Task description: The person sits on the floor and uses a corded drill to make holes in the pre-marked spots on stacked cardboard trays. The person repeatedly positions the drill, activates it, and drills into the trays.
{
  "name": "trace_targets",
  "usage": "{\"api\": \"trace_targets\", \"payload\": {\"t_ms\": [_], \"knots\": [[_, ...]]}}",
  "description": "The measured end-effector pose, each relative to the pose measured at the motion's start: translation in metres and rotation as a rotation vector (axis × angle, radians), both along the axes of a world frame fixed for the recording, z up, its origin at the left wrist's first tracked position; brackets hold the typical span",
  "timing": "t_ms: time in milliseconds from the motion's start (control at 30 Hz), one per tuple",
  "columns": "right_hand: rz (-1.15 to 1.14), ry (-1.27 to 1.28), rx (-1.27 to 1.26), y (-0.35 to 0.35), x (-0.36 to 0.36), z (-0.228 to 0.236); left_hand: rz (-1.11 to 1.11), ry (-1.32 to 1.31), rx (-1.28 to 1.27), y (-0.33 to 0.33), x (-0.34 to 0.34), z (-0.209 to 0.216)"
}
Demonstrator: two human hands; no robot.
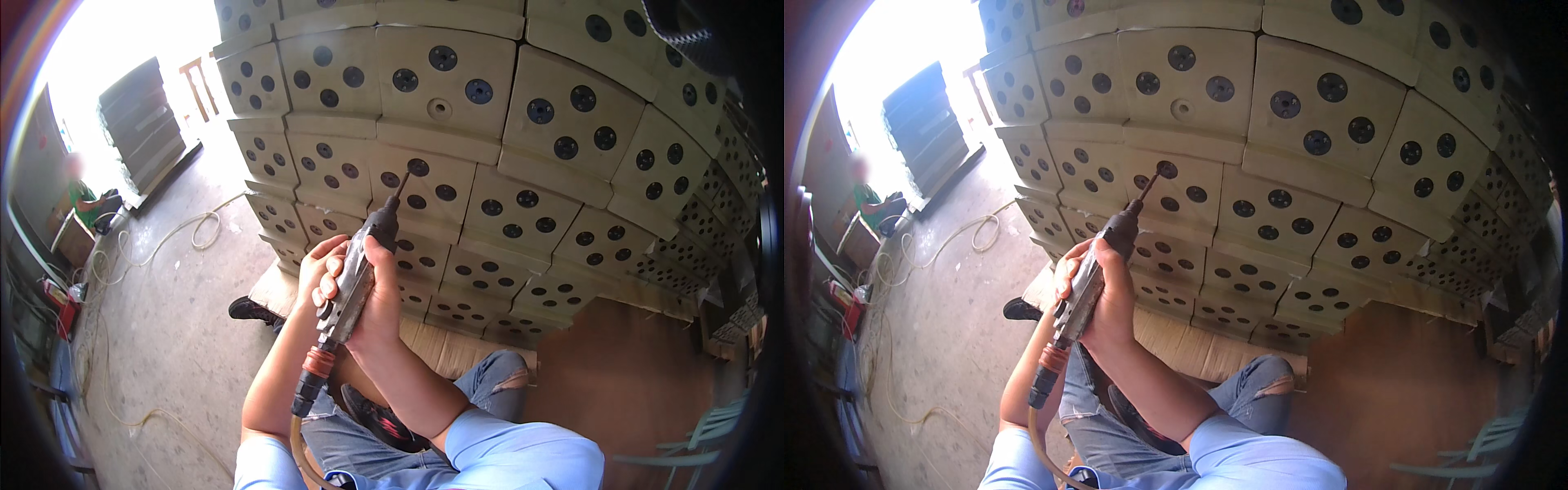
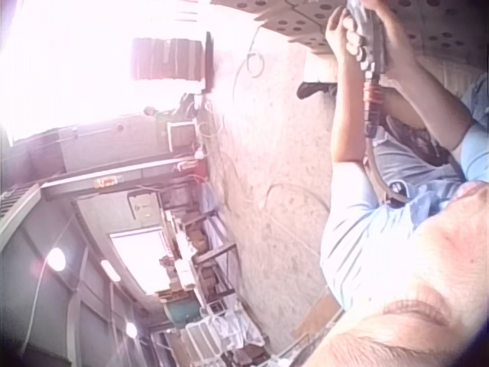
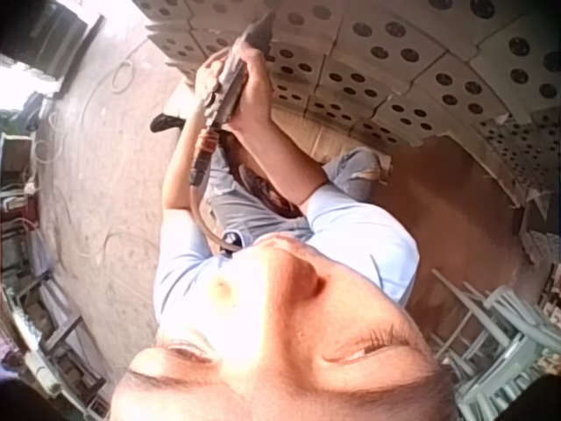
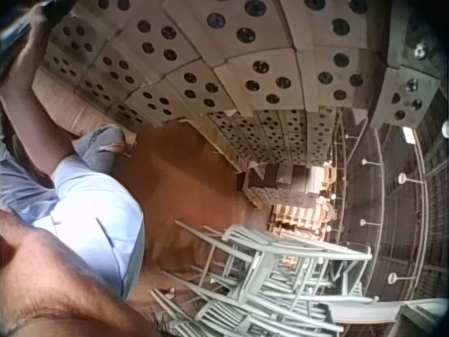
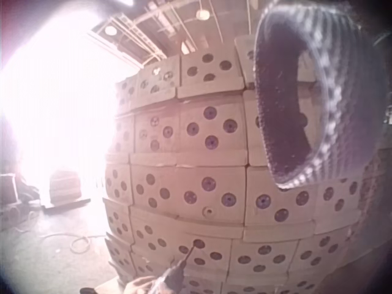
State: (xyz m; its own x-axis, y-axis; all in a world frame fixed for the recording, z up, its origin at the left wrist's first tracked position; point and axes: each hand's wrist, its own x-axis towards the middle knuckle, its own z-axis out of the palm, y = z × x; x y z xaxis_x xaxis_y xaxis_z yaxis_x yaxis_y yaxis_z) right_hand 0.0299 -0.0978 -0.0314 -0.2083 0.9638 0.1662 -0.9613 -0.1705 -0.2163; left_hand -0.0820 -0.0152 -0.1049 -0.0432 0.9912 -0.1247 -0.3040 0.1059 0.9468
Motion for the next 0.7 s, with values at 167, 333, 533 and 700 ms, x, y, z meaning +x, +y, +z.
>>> {"api": "trace_targets", "payload": {"t_ms": [167,333,533,700], "knots": [[0.0,0.012,0.012,0.003,-0.002,-0.007,0.0,-0.02,0.001,0.009,-0.004,-0.014],[-0.018,0.015,-0.008,0.006,-0.005,-0.01,0.007,-0.077,0.057,0.017,-0.01,-0.036],[-0.027,0.007,-0.022,0.01,-0.003,-0.011,0.014,-0.014,0.064,0.015,-0.009,-0.038],[-0.013,0.019,-0.049,0.01,-0.002,-0.012,0.046,-0.052,0.051,0.022,-0.013,-0.053]]}}
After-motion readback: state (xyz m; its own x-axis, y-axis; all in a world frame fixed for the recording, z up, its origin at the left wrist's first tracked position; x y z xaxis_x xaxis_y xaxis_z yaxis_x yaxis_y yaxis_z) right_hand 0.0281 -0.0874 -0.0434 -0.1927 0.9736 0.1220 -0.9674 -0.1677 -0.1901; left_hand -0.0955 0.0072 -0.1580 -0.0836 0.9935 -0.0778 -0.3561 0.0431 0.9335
